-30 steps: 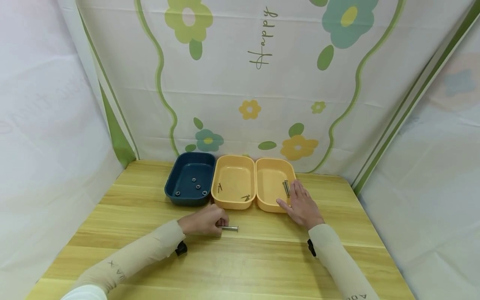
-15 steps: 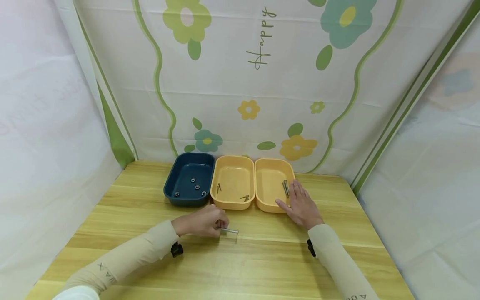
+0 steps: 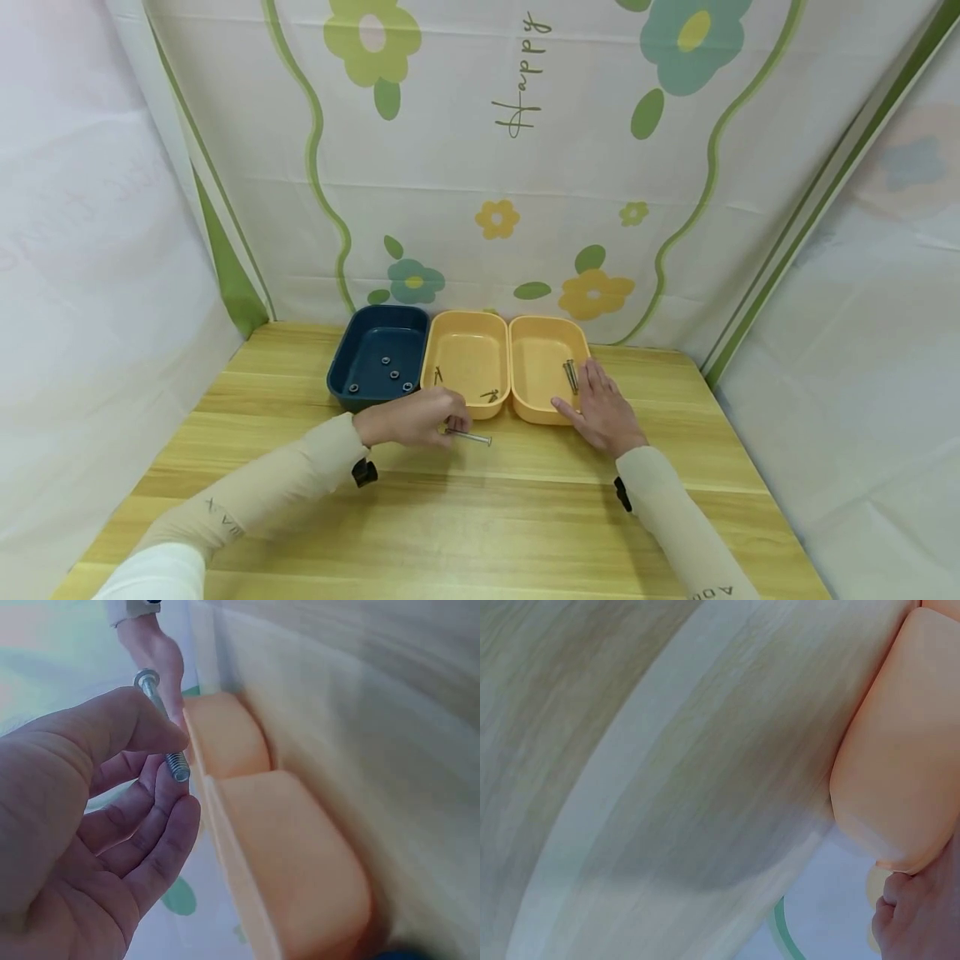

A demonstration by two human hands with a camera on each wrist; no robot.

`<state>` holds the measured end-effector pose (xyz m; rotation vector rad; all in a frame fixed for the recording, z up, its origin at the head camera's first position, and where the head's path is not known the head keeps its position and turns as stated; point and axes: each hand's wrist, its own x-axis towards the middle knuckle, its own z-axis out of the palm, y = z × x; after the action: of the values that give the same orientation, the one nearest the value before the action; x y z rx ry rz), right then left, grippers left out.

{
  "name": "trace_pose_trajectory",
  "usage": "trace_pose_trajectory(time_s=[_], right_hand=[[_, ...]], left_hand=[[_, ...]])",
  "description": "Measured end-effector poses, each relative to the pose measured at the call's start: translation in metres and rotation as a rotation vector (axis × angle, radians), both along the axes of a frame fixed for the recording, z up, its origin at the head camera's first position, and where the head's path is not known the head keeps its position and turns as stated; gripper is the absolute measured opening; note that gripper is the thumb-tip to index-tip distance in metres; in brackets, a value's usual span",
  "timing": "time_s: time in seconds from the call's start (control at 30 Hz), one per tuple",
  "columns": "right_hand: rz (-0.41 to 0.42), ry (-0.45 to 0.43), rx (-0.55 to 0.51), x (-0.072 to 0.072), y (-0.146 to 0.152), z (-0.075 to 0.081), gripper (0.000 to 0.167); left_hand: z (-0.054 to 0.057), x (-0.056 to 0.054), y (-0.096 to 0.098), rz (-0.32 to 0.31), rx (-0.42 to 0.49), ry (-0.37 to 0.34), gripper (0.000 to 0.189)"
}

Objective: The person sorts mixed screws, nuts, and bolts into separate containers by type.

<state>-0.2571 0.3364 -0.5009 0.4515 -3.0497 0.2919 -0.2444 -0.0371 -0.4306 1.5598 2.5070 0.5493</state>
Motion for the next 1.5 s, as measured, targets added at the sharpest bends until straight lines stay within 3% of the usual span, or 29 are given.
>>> trace_pose_trajectory(time_s=[0.43,0.7,1.17,1.5], right_hand=[[0.005,0.002,-0.011,0.001,-0.003,0.001,0.097],[-0.001,0.005,-0.009,0.001,-0.003,0.000,0.098],[-0.015,-0.008,0.007,-0.001,0.000,-0.002,0.098],[-0.016,-0.013,-0.008,-0.001,-0.001,-0.002,0.099]], left_hand=[[0.031,-0.026,0.023,0.045,0.021,0.052,0.014],[0.035,-0.046,0.042,0.092,0.048,0.071,0.009],[0.022,-0.065,0.083,0.183,0.065,0.117,0.005],[0.003,-0.076,0.108,0.220,0.140,0.055,0.006]])
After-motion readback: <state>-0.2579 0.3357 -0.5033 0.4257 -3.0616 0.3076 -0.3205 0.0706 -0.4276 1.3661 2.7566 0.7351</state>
